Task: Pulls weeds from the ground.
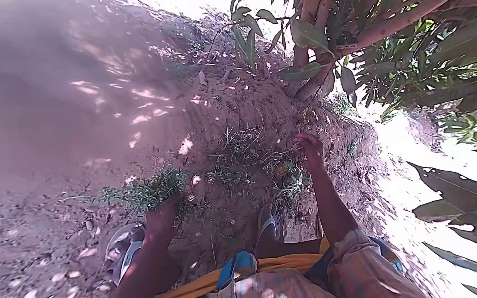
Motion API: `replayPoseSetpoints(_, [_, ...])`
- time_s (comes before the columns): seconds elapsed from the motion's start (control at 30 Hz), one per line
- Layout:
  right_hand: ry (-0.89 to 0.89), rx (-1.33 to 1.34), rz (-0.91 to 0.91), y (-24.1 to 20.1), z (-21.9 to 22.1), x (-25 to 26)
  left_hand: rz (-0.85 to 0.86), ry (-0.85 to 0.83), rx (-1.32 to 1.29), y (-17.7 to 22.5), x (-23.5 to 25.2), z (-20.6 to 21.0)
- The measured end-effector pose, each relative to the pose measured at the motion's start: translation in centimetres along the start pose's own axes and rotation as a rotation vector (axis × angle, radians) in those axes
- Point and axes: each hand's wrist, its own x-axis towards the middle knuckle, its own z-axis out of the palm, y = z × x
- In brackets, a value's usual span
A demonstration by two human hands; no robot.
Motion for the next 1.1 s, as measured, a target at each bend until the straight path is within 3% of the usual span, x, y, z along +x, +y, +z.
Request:
replayPoseSetpoints(0.13, [-0.05,0.214,-0.019,-0.3,0.5,-0.6,0.003,-0.012,-0.047,0.3,-0.2,0.2])
replayPoseSetpoints(0.27, [-0.242,0.438,-0.211,-2.1,0.0,-0.7,0.001,-0.005,-0.033,0.3,-0.1,0.1])
replayPoseSetpoints(0.37, [-0.332,0.184,-0.207,-2.5,-0.4,-0.8,0.0,-0.009,-0.036,0.2,0.0,0.1])
replayPoseSetpoints(0.43, [-0.347,-0.139,-0.095,-2.7,0.2,-1.1,-0.004,0.0,-0.022,0.4,-0.2,0.1])
replayPoseSetpoints(0.47, [-0.333,-0.163,-0.05,-2.7,0.8,-1.3,-0.009,0.003,-0.015,0.5,-0.4,0.0])
replayPoseSetpoints(0.73, [-0.398,0.519,0.108,-2.2,6.7,-5.0,-0.03,0.02,-0.098,1.7,-0.7,0.3])
replayPoseSetpoints(0.9, [-0.491,0.532,0.291,-0.4,10.2,-8.3,-0.028,-0.22,-0.28,1.7,-0.9,0.0])
replayPoseSetpoints(1.0, [-0.678,0.484,0.282,0.4,11.5,-10.5,-0.063,-0.387,-0.353,1.6,-0.9,0.0])
replayPoseSetpoints(1.1, [-0.813,0.447,0.252,1.4,12.3,-12.0,-0.093,-0.398,-0.399,1.5,-1.0,0.2])
